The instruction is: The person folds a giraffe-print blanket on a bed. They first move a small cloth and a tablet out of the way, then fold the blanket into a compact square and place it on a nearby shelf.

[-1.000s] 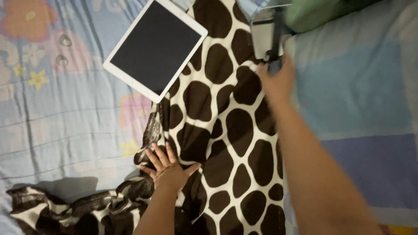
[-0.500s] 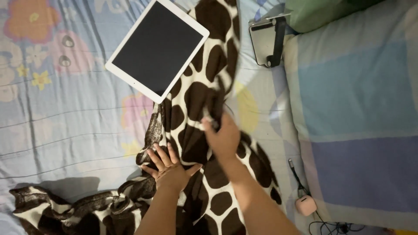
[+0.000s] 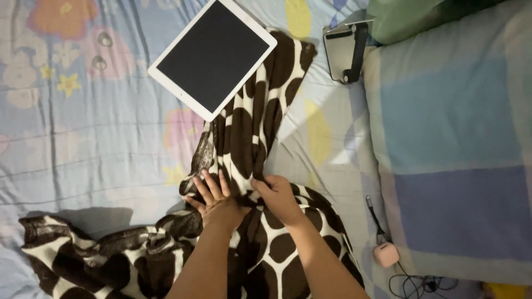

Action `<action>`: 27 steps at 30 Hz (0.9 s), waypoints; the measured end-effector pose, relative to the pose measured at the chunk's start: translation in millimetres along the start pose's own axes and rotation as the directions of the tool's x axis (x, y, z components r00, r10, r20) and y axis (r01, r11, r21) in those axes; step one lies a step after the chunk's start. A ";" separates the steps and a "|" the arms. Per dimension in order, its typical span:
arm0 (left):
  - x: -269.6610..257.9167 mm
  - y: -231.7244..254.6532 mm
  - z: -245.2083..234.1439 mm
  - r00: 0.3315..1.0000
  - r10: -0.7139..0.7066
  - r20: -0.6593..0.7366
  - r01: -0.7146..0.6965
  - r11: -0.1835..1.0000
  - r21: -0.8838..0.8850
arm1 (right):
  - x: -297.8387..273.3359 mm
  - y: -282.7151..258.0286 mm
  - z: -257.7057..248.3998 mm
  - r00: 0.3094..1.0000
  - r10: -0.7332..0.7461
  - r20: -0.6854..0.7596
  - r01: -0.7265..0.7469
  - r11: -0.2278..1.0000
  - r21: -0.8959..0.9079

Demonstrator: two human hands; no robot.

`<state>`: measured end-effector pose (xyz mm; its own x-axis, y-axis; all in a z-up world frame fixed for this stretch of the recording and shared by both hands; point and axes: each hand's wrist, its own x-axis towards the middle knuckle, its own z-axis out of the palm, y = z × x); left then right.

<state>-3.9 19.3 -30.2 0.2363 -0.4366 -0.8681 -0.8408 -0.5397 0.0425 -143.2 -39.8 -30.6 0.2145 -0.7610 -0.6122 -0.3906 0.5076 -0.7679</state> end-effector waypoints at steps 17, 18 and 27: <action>-27.6 -131.7 72.9 0.677 0.349 -0.649 -0.613 0.754 -0.234 | -154.5 -6.4 -14.4 0.877 0.418 0.238 -0.471 0.646 0.601; -30.1 -150.7 83.1 0.801 0.233 -0.551 -0.541 0.676 -0.501 | -152.8 -5.7 -17.0 0.862 0.507 0.018 -0.396 0.651 0.647; -80.4 -339.4 89.0 0.687 0.021 -0.726 -0.456 0.791 -0.409 | -157.7 -28.9 -63.8 0.872 0.171 -0.458 -0.010 0.943 0.331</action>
<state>219.1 301.7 -18.9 0.4987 -0.8339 -0.2365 -0.5733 -0.5220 0.6316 -222.8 39.8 100.2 -0.2900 -0.7623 -0.5786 -0.0741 0.6206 -0.7806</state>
